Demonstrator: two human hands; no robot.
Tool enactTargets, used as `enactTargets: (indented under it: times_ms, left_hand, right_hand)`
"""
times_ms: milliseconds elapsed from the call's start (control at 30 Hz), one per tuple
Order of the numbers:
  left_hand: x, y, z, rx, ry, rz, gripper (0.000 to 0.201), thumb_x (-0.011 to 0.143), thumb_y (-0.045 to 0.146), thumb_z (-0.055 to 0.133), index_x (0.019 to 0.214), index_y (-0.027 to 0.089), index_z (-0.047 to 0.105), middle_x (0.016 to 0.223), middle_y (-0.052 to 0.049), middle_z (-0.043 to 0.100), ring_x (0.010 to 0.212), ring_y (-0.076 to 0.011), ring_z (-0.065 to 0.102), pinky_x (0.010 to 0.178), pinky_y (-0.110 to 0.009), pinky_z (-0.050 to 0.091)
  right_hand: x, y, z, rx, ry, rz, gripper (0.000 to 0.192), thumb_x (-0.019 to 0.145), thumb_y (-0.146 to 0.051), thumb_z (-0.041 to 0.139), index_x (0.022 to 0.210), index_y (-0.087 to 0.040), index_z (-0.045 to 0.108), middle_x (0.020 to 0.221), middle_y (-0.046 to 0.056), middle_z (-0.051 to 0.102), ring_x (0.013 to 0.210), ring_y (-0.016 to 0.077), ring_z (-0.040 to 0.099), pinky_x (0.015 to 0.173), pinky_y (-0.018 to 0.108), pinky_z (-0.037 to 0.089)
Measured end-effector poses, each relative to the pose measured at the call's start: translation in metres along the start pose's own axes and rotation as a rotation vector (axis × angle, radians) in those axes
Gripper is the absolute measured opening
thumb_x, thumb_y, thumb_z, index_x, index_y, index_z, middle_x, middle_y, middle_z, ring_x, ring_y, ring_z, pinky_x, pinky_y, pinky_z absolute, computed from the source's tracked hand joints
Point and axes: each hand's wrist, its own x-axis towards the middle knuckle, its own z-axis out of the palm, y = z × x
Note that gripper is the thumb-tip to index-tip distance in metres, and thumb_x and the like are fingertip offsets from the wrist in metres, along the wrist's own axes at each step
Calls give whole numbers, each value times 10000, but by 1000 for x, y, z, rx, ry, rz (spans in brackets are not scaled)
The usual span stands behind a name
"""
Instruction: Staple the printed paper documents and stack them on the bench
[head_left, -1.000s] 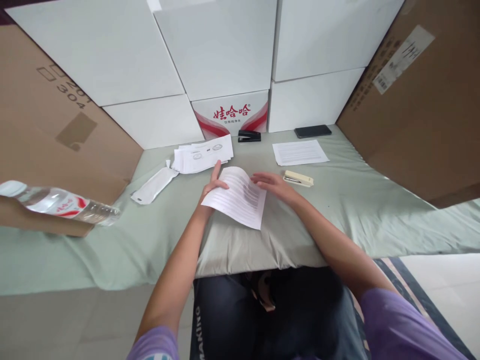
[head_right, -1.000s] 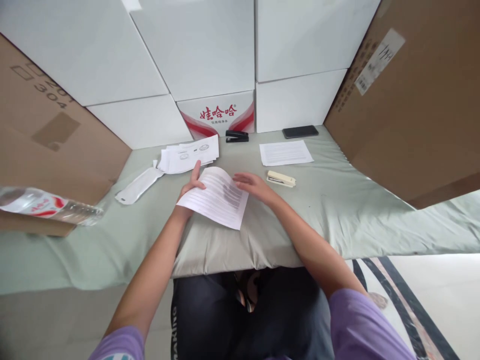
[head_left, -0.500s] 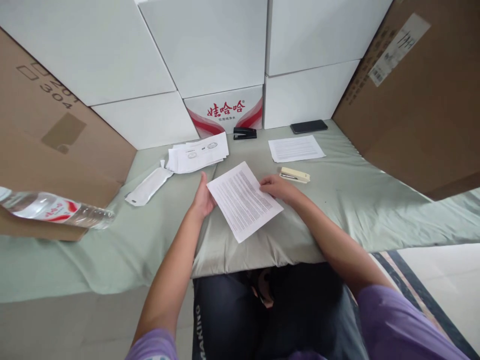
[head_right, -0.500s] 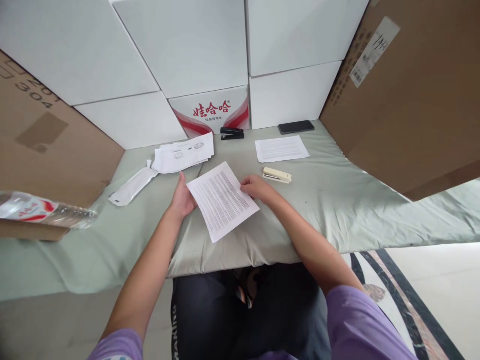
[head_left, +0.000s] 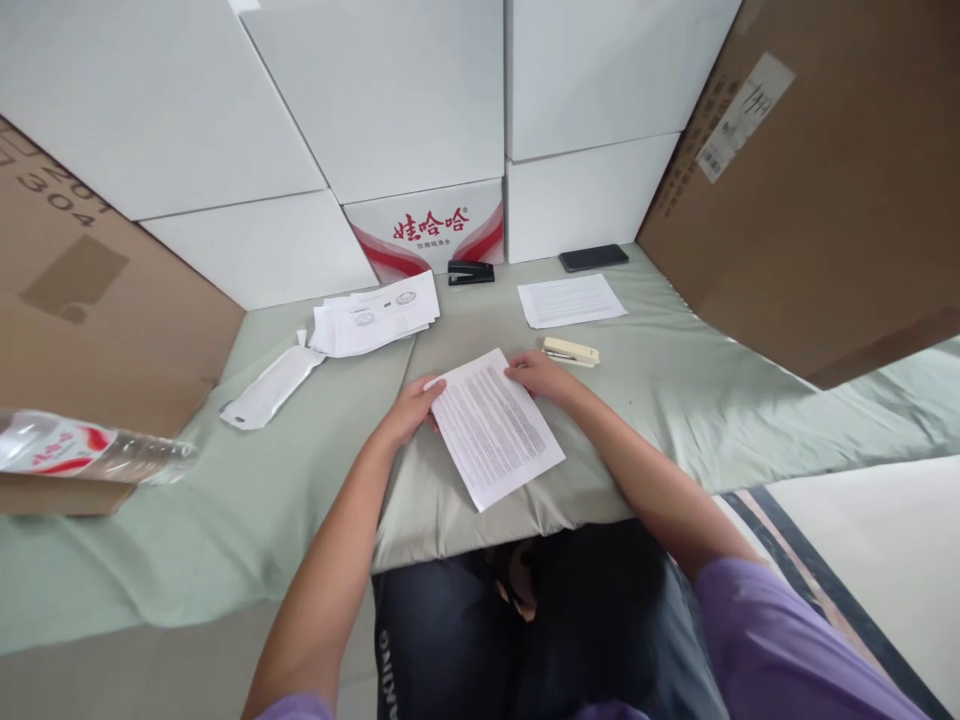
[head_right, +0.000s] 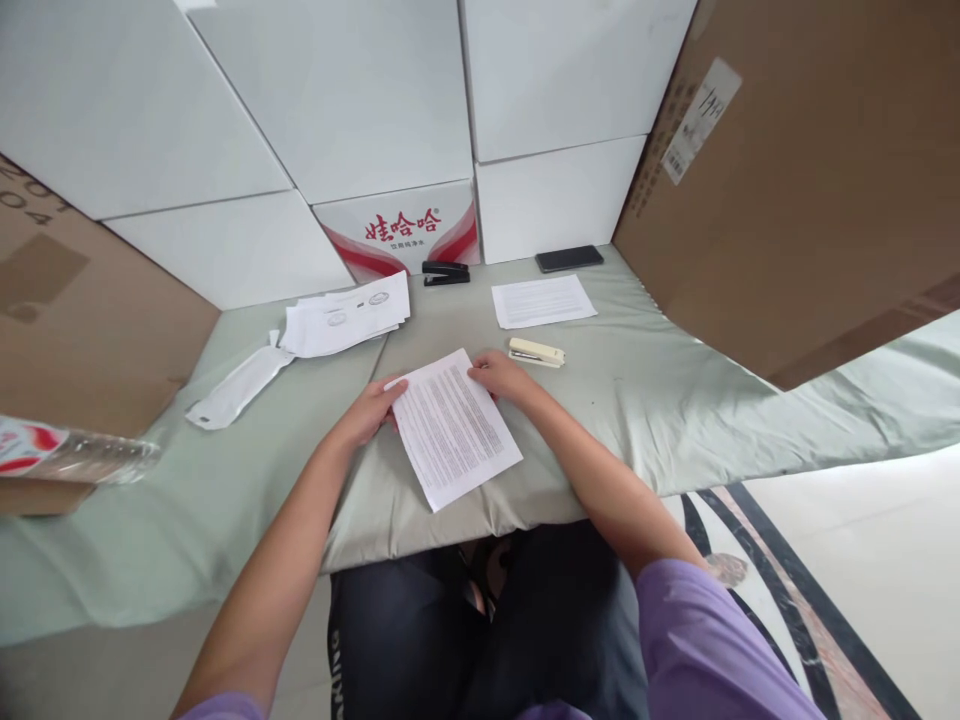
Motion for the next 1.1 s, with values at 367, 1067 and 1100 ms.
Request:
enactTargets:
  times_ms: [367, 1067, 1100]
  left_hand:
    - [10, -2, -6, -190, 389, 116, 295, 934, 334, 552, 1051, 87, 663, 702, -52, 701, 514, -148, 630, 457, -242, 517]
    - [7, -7, 12, 247, 208, 31, 330, 901, 378, 583, 1110, 155, 708, 692, -27, 641, 443, -111, 479, 342, -210, 319]
    - [9, -8, 13, 241, 215, 34, 341, 902, 385, 577, 1119, 156, 705, 701, -30, 648, 442, -112, 479, 347, -212, 321]
  right_hand:
    - [-1, 4, -49, -3, -251, -7, 138, 845, -283, 721, 890, -156, 695, 796, 57, 712, 561, 126, 620, 479, 225, 425]
    - [28, 46, -109, 116, 876, -201, 116, 798, -246, 524, 708, -198, 579, 521, -31, 558, 469, 106, 466, 530, 234, 380]
    - [31, 49, -109, 108, 871, -193, 114, 794, -241, 521, 703, -200, 576, 520, -32, 556, 476, 110, 473, 540, 237, 386]
